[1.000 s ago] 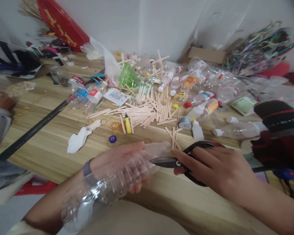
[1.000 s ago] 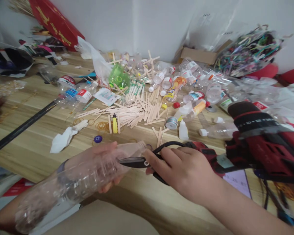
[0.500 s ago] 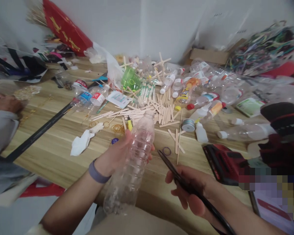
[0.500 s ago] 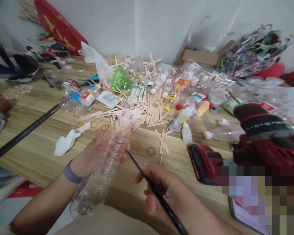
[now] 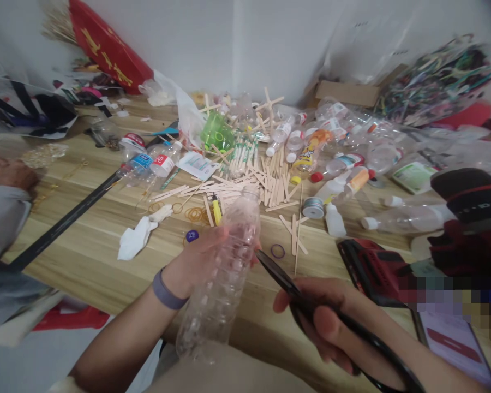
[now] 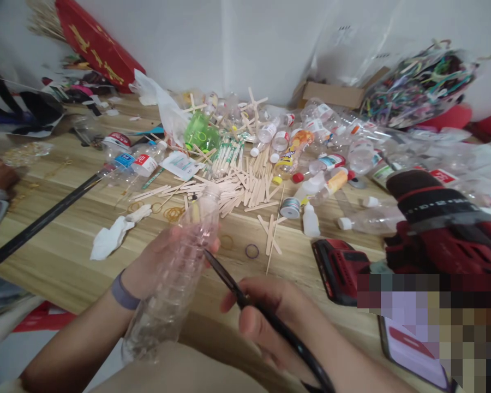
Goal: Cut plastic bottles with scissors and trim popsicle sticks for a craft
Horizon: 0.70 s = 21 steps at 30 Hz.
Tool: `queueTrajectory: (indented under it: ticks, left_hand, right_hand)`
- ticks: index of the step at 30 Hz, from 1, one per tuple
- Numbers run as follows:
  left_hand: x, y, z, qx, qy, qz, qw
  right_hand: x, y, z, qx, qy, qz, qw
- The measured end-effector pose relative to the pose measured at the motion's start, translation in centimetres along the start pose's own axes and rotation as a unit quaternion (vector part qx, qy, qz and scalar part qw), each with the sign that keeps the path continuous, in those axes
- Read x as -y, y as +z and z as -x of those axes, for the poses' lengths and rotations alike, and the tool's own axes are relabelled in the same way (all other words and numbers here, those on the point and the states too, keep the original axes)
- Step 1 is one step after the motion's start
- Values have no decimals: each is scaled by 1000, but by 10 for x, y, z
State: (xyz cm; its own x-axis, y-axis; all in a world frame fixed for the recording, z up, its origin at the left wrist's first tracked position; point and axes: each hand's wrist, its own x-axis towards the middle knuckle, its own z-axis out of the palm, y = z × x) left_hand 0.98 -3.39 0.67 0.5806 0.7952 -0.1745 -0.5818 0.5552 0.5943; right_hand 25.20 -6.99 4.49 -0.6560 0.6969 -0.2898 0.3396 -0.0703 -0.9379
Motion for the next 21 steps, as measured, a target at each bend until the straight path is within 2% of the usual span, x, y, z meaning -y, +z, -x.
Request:
queueTrajectory:
  ticks: [1, 2, 3, 4, 6, 7, 8, 16, 21]
  left_hand:
    - [-1, 2, 1, 0, 3, -3, 1000]
    - [-1, 3, 1, 2, 2, -4, 1000]
    - [-2, 4, 1, 6, -3, -5, 1000]
    - [-3, 4, 2, 9, -9, -4, 1000]
    - [-4, 4, 2, 6, -22, -4, 1000]
    - [-4, 4, 3, -2, -26, -5, 1000]
    - [-4, 3, 3, -10, -27, -10, 1000]
    - [-2, -3, -1, -30, -30, -54, 998]
    - [-1, -1, -1, -35, -31, -70, 996]
  right_hand:
    - [3, -3, 0, -47, -33, 122, 991]
    - [6, -6, 1, -98, -76, 255, 959]
    - [9, -10, 2, -148, -124, 381, 904]
    - [13, -14, 2, -188, -166, 486, 837]
    - [21, -22, 4, -235, -223, 622, 713]
    - [25, -25, 5, -240, -234, 661, 671]
    - [29, -28, 6, -237, -238, 688, 643]
    - [51, -36, 11, -192, -297, 774, 524]
    - [65, -33, 10, -159, -299, 800, 496]
